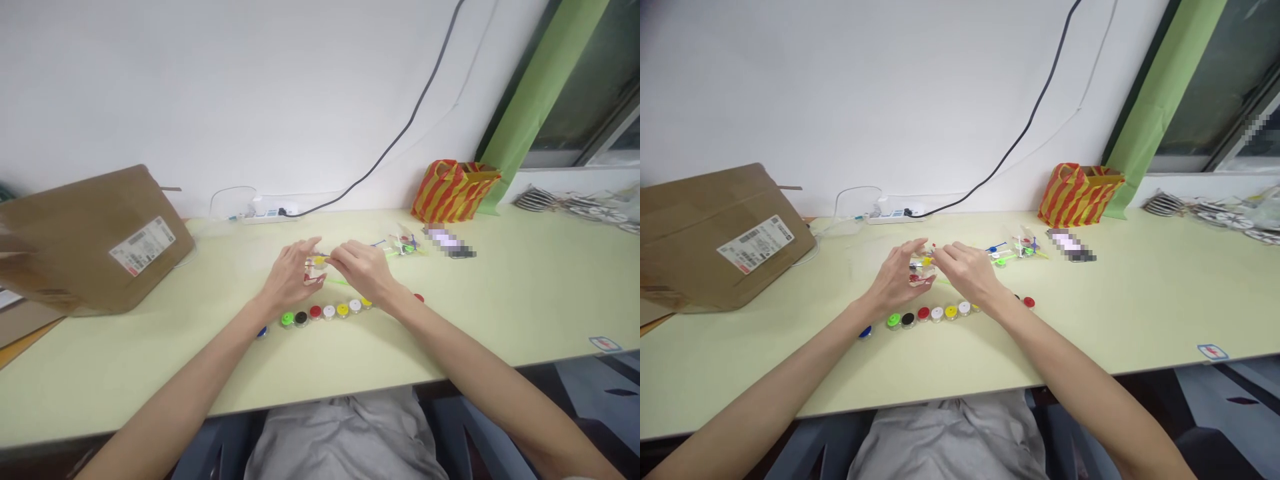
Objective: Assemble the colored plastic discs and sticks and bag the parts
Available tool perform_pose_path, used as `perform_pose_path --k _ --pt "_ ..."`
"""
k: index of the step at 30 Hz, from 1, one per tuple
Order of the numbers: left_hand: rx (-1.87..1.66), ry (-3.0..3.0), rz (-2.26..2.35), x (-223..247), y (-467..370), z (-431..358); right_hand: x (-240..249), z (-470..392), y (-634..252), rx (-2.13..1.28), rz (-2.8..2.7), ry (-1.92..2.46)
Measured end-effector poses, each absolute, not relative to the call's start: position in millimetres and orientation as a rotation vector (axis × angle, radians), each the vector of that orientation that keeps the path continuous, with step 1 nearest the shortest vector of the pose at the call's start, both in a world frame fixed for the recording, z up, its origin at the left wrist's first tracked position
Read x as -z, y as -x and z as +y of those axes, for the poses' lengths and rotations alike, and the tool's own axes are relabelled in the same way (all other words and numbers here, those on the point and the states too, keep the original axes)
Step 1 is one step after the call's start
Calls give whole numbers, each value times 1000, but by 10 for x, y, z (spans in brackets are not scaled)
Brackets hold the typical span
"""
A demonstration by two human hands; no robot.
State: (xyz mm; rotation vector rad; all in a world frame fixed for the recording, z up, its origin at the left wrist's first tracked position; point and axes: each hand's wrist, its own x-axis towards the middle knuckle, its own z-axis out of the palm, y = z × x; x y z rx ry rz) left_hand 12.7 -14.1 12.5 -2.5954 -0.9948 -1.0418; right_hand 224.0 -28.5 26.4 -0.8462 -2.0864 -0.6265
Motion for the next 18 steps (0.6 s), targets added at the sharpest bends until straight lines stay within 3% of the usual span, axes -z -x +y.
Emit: perform_pose_path --k 7,18 --pt "1036 2614 -939 -144 -154 -189 -156 -278 -2139 699 -2093 780" --pt "1018 2600 -966 -113 -124 -147 -72 -218 -2106 493 -2037 722"
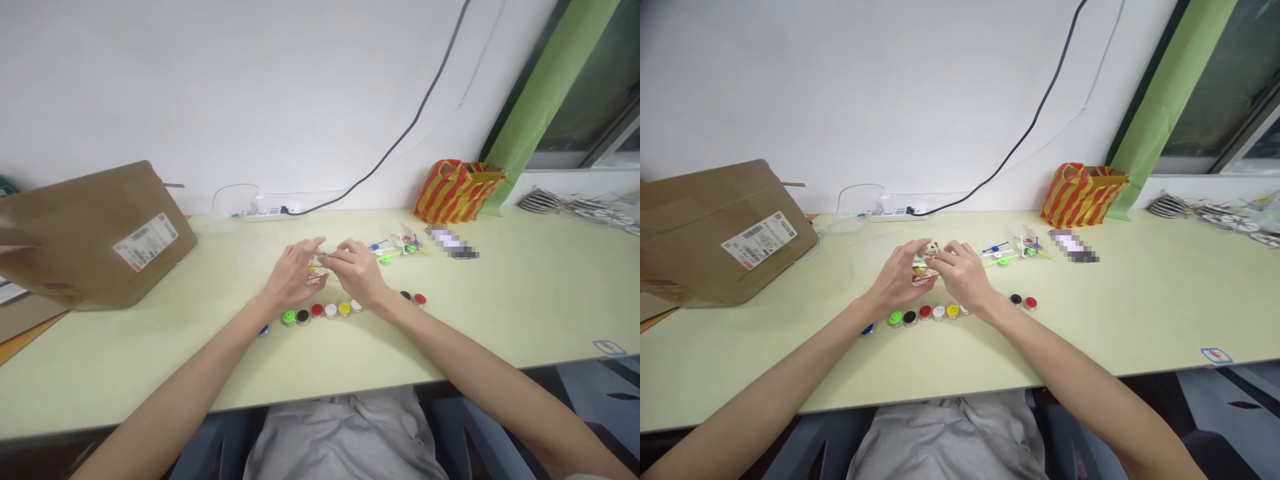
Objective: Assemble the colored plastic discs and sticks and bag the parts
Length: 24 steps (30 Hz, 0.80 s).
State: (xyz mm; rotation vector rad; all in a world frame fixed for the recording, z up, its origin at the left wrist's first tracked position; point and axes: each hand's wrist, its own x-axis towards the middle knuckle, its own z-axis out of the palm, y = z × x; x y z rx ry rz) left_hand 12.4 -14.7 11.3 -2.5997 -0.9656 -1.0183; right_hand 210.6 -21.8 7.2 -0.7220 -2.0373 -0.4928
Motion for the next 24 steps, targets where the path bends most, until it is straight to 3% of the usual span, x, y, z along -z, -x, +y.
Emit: perform_pose_path --k 13,24 --pt "1019 2586 -916 -112 -146 -140 -88 -234 -2087 555 -2054 764" --pt "979 2418 -845 -159 -45 -72 -162 -252 -2091 -124 -1890 972"
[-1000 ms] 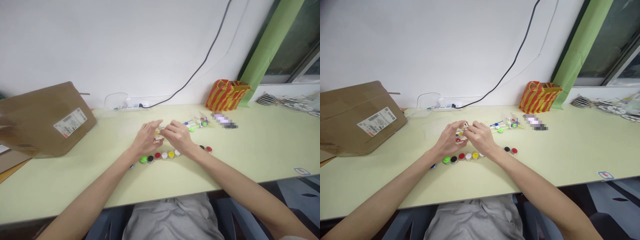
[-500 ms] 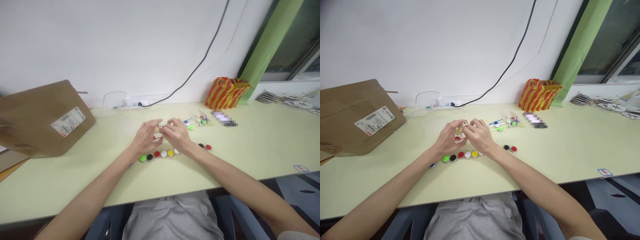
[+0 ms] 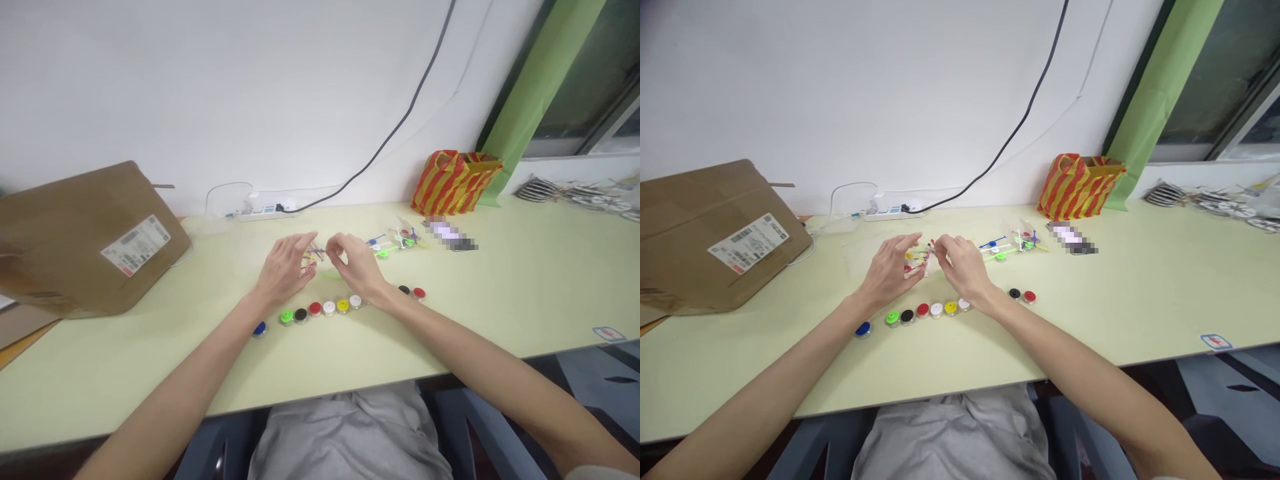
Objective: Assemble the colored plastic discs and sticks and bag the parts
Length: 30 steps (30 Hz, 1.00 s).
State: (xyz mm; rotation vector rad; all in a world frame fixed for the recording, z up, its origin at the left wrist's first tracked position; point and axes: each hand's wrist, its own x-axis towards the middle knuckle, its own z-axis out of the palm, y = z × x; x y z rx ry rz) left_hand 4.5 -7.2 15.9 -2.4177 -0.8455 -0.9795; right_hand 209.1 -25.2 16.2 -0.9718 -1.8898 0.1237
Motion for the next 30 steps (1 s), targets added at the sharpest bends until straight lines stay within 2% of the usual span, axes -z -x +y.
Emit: perform_pose_path --k 9,21,26,30 --pt "703 2424 -999 -194 67 -31 -199 -133 -2150 -722 -1572 814" --pt "982 2482 -1070 -195 -44 -70 -345 -238 -2147 -1286 -1368 603" --pt "1020 2579 -1064 -131 -36 -34 -388 -254 -2152 -1382 -1362 545" --pt "998 2542 -1008 -136 -14 -18 -391 -235 -2177 -1331 -1425 571"
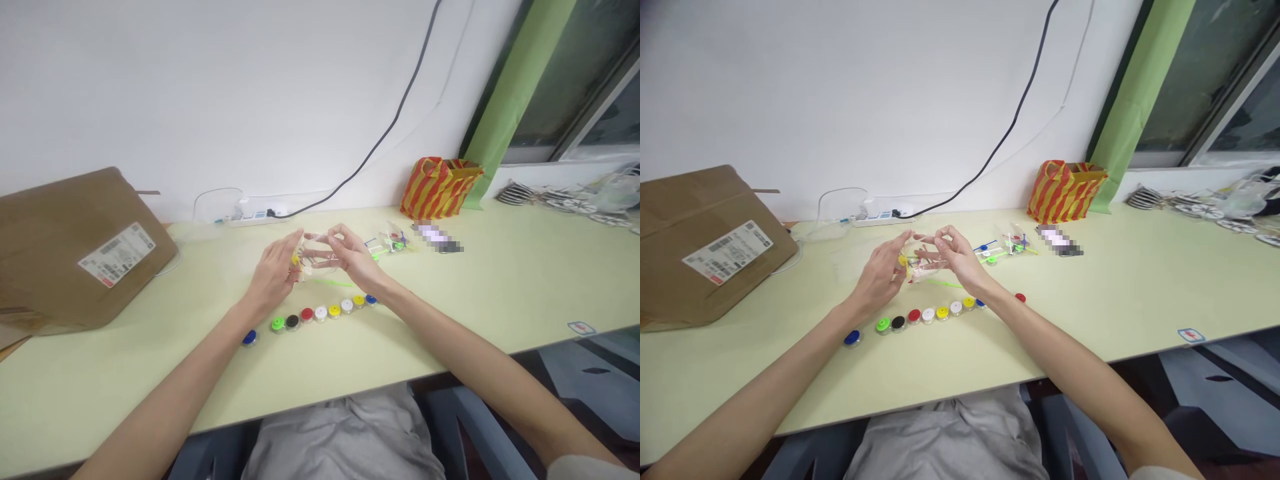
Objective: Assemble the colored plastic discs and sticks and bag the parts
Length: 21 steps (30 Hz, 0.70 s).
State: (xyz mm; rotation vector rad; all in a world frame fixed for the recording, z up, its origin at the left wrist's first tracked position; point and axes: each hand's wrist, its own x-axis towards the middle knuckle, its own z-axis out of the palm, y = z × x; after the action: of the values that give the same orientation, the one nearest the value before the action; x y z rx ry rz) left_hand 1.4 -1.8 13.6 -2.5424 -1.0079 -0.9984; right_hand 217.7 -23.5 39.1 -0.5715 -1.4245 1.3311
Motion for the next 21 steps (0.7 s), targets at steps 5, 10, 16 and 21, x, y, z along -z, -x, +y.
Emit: perform_pose_path --k 5,10,16,21 --pt "893 2444 -1029 -203 20 -9 -318 -197 -2207 -1072 -1489 811" --pt "819 2443 -1037 -214 79 3 -343 -167 -2230 -1098 -1571 799" --pt "859 2447 -1120 -217 138 1 -451 38 -2736 -250 -1738 1225" --pt "844 2441 -1155 -209 151 14 -427 221 -3254 299 -2035 1743"
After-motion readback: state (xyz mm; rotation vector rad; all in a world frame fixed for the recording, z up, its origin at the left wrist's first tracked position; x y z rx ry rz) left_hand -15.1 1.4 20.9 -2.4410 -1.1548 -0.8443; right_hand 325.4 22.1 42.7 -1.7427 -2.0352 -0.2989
